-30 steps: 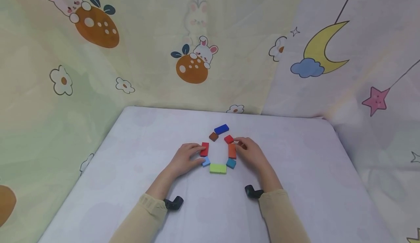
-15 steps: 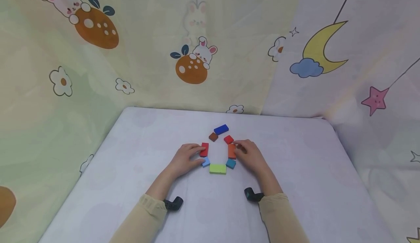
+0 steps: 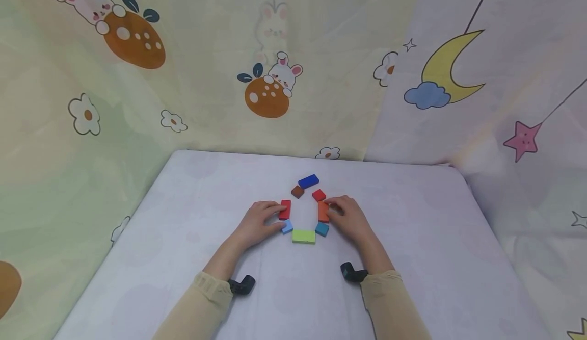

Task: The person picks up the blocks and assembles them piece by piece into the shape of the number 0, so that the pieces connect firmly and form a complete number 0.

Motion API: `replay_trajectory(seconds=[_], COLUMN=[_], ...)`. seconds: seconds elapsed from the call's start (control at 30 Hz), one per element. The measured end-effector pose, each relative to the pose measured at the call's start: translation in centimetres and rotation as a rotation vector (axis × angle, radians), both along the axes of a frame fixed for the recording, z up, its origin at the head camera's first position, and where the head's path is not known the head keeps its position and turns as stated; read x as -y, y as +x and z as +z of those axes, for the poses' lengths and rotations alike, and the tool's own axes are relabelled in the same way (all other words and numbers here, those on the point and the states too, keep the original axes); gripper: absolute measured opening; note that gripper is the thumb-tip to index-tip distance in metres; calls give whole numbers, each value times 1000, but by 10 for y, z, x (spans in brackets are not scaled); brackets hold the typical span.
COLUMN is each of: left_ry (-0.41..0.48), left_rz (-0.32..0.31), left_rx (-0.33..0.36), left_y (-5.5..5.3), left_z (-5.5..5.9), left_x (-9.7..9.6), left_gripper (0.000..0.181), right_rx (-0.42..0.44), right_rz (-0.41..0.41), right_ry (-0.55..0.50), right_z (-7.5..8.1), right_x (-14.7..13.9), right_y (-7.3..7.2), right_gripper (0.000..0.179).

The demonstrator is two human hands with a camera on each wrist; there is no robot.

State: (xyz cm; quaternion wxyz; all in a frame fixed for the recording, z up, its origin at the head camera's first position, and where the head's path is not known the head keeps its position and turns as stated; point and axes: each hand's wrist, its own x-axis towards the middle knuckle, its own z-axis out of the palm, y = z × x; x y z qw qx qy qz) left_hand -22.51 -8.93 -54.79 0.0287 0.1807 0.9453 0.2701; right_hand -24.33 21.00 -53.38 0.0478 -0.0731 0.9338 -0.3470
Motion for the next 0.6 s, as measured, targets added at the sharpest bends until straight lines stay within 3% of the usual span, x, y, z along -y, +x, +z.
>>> replay_trajectory(seconds=[0.17,0.33,0.6], left_ry=[56,85,95], left_rz=[24,65,128], left_rx=[20,93,216], left_y=[-1,-8,-39], left_z=[1,5,27], left_x=[-1,-3,-9], left_gripper=[53,53,52], right_rx=[-8,-1,8], right_rz=[-1,-8,-8], right_ry=[11,6,-5], right_z=[-2,-2,-1], right_x=[-1,-2,-1], right_y=[-1,-1,-1], right_gripper=[34,34,35])
